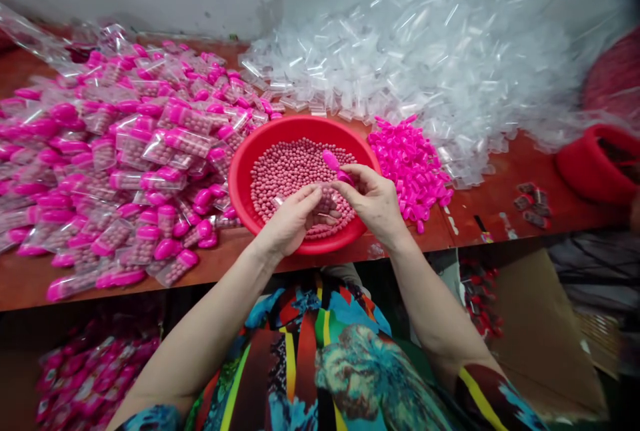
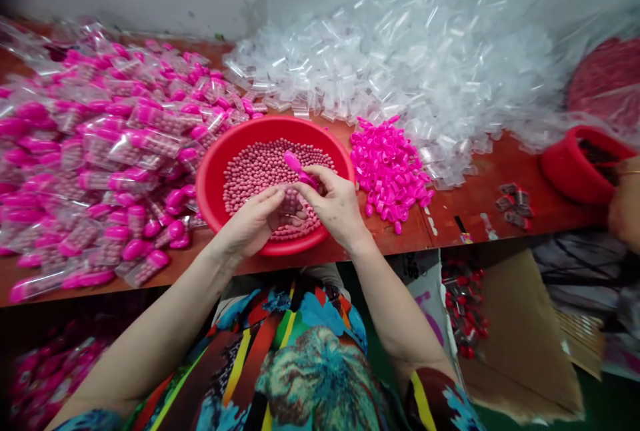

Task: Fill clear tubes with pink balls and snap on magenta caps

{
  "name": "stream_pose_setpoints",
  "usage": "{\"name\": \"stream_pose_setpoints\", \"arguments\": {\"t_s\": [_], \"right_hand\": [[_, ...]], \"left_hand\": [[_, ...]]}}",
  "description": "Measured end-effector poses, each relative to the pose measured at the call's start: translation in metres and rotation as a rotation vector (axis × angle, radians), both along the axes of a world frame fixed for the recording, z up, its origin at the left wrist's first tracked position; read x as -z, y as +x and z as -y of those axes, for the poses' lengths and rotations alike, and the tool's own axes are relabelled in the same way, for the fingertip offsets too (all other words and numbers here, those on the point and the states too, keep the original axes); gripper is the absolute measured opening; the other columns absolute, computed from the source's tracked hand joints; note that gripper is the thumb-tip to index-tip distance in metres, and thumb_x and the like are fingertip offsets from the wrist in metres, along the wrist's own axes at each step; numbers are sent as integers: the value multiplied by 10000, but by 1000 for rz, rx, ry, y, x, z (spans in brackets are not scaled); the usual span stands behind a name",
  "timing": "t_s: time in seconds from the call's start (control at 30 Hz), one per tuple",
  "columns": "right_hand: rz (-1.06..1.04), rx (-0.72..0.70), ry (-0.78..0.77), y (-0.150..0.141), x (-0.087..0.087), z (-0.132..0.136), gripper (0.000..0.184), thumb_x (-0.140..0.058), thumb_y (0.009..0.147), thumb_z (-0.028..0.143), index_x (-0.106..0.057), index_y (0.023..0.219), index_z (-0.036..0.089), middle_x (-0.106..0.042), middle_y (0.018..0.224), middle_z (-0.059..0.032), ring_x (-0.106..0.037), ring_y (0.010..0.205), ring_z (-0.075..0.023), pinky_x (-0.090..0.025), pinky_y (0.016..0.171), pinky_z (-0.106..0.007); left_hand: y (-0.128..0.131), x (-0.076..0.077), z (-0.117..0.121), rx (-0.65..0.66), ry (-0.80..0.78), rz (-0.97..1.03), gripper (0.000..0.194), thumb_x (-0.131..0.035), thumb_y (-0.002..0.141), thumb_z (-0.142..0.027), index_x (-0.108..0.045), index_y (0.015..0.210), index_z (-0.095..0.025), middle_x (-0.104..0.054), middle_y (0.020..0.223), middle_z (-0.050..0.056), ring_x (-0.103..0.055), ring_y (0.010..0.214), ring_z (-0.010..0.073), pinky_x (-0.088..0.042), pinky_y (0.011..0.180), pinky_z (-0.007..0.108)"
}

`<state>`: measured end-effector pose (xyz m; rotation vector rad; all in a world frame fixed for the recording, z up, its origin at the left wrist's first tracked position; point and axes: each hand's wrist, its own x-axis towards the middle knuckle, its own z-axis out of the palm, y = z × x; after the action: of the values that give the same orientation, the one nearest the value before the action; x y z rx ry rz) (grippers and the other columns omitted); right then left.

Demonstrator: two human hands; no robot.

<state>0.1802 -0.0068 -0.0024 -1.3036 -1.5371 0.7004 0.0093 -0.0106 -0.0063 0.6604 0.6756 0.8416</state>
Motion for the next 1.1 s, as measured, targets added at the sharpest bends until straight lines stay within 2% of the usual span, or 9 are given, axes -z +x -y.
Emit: {"name": "stream_pose_setpoints", "arguments": {"t_s": [0.13,0.33,0.47,0.53,0.63,0.7,0.8,0.9,1.1], "right_hand": [[150,-43,88,-10,-6,2,296,-629,950,263,-701,1232,208,-704,1076,-69,-679,958,-175,-574,871,-352],[287,-97,111,-11,-5,18,391,-493,1003,236,-598,1374,168,-651,1214,-136,-661,1109,-213,-575,958,-405],[314,-167,143,-6,-10,25,376,-446,1022,195,-615,1356,158,-676,1274,-151,-644,1216,-220,-533,1060,-428],[250,-137,130,-3,-10,25,327,-486,1018,209,-661,1294,188,-709,1256,-121,-671,1179,-213,-545,1044,-413],[84,-1,70,-2,-6,20,249,-605,982,271,-702,1207,231,-751,1154,-64,-714,1031,-193,-585,944,-376],[14,34,31,-4,-3,16,213,-668,948,303,-720,1143,233,-758,1083,-45,-714,970,-184,-588,896,-355],[10,-27,24,-7,-2,13,159,-666,947,292,-736,1073,226,-749,1052,-47,-700,987,-187,-565,909,-357],[0,-90,38,-7,-4,14,178,-611,972,245,-745,1089,238,-739,1094,-56,-684,1066,-196,-539,974,-381],[-36,-49,58,-7,-4,16,160,-650,945,224,-754,1066,238,-735,1047,-46,-688,1022,-189,-550,934,-366]], "left_hand": [[0,0,0,-52,7,10,278,-762,851,-322,-701,1062,-152,-720,1002,66,-686,828,158,-558,701,265],[1,2,-1,-102,-15,6,250,-791,804,-309,-689,978,-161,-701,875,27,-643,716,127,-512,614,230],[0,2,-1,-104,-15,-2,254,-792,817,-353,-695,934,-149,-707,868,43,-652,734,134,-492,614,223],[-1,2,-1,-97,-13,-8,278,-794,820,-374,-710,950,-143,-715,893,52,-659,752,137,-489,625,222],[-1,1,0,-76,-19,-13,324,-806,812,-376,-726,1027,-149,-720,939,55,-667,789,141,-490,651,225],[-1,1,0,-71,-21,-13,326,-815,804,-365,-728,1035,-153,-713,936,49,-659,795,135,-475,648,218],[0,0,1,-83,-24,-15,306,-823,796,-368,-727,990,-152,-694,904,35,-625,747,108,-437,615,201],[0,1,1,-92,-11,-34,308,-818,801,-385,-730,985,-154,-683,885,28,-596,704,93,-421,603,200],[1,5,1,-92,-1,-69,307,-804,814,-389,-731,995,-152,-654,854,14,-583,673,80,-410,591,193]]}}
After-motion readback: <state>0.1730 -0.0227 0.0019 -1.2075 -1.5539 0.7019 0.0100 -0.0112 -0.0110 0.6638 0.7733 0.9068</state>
